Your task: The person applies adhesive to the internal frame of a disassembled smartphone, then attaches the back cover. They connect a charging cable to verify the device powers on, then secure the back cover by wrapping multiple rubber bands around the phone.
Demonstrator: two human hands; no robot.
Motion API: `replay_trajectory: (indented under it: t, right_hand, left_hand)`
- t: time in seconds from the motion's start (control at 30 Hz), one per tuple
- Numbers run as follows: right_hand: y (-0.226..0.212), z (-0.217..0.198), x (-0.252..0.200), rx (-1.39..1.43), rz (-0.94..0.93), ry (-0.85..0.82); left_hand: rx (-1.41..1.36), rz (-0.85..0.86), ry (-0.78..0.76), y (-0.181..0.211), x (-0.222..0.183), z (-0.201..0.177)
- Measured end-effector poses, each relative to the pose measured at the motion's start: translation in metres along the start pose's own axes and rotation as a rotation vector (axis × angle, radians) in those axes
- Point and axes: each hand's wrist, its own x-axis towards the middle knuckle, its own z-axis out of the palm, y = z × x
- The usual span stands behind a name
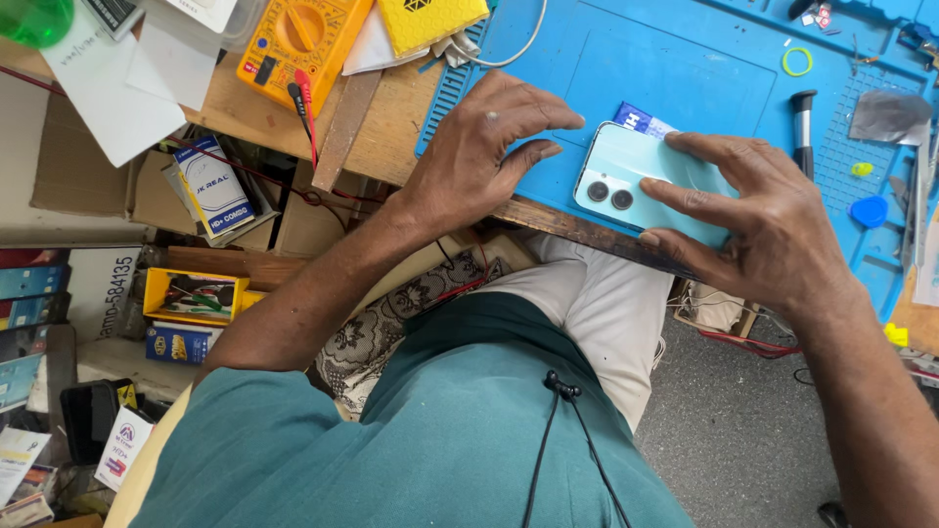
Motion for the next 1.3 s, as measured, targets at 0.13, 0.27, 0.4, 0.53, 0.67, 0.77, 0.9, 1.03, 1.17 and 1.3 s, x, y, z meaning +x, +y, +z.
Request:
replay_trajectory:
  t: [0.13,0.27,0.4,0.53,0.67,0.77,0.9,1.03,1.17,1.3]
  right_hand:
    - [0.005,0.007,-0.002,-0.009,0.006,0.001]
    - [0.009,0.010,-0.002,-0.027,0.014,-0.016]
    - [0.007,0.010,-0.002,-0.036,0.027,-0.022]
    - [0.003,0.007,0.002,-0.061,0.022,-0.043]
    - [0.002,0.005,0.006,-0.051,0.007,-0.051]
    - [0.001,0.003,0.006,-0.031,0.043,-0.072]
    - [0.000,0.000,0.006,-0.046,0.029,-0.075]
    - [-0.003,0.000,0.006,-0.087,0.023,-0.071]
    - [-0.001,-0.001,0.004,-0.061,0.050,-0.090]
    - [-0.006,-0.009,0.000,0.010,0.058,0.094]
  left_hand:
    - [0.013,-0.009,-0.033,-0.001,-0.002,0.003]
    - [0.017,-0.011,-0.051,0.000,-0.003,0.004]
    - [0.012,-0.001,-0.059,0.002,-0.004,0.004]
    - [0.017,0.002,-0.085,0.002,-0.004,0.007]
    - [0.003,-0.037,-0.105,0.005,-0.003,0.008]
    - [-0.016,-0.092,-0.123,0.011,-0.007,0.004]
    - [-0.004,-0.113,-0.133,0.014,-0.009,0.003]
    - [-0.012,-0.135,-0.164,0.018,-0.009,0.008]
    - [-0.049,-0.167,-0.188,0.024,-0.007,0.010]
    - [-0.379,-0.413,-0.152,0.031,-0.001,0.017]
